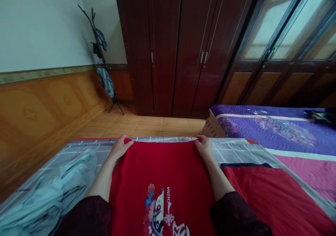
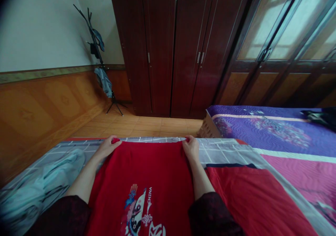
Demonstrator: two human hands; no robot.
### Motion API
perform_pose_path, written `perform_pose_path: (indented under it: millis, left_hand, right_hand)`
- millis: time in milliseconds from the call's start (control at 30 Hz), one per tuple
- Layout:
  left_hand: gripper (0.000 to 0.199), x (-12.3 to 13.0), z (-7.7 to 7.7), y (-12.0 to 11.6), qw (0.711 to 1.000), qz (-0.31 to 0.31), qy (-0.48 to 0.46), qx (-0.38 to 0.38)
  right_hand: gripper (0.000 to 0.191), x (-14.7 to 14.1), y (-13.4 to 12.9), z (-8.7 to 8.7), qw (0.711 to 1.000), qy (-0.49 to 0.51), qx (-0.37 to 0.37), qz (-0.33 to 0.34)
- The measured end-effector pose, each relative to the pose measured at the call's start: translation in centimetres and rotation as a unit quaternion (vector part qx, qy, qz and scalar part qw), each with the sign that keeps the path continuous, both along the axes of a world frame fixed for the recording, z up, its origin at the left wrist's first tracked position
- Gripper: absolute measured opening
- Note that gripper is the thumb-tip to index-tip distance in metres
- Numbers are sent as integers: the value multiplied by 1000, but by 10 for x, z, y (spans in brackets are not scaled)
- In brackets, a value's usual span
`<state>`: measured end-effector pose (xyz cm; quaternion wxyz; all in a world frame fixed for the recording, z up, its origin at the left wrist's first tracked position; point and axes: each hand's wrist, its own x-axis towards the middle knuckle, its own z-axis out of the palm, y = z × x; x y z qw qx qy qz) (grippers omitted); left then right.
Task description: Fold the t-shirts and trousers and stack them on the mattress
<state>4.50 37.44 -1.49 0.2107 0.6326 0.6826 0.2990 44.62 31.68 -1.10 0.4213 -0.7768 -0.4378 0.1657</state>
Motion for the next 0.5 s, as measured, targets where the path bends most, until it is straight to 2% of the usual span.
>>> perform_pose_path:
  millis: [100,167,233,300,400,500]
  left_hand:
    - [28,-4,1,0,1000,14,3,-14]
    - [26,-4,3,-2,1000,13,-12,-22]
    - [30,-5,7,-6,998,-7,-45,-31]
    - [40,-8,12,-12,995,-37,-85,-39]
    - [49,-12,17,-20,989,-67,-122,-52]
    - [40,-13,16,-19,989,-66,-114,-68]
  right_hand:
    - [37,6,0,4,998,-29,-49,-1]
    - [31,12,-2,6,996,-34,-87,11]
    - [26,18,-4,6,991,-27,-124,43]
    - [29,21,-4,5,986,-14,-150,77]
    - [28,21,-2,1,983,-9,-152,97]
    - [23,21,1,-2,989,-28,-119,84]
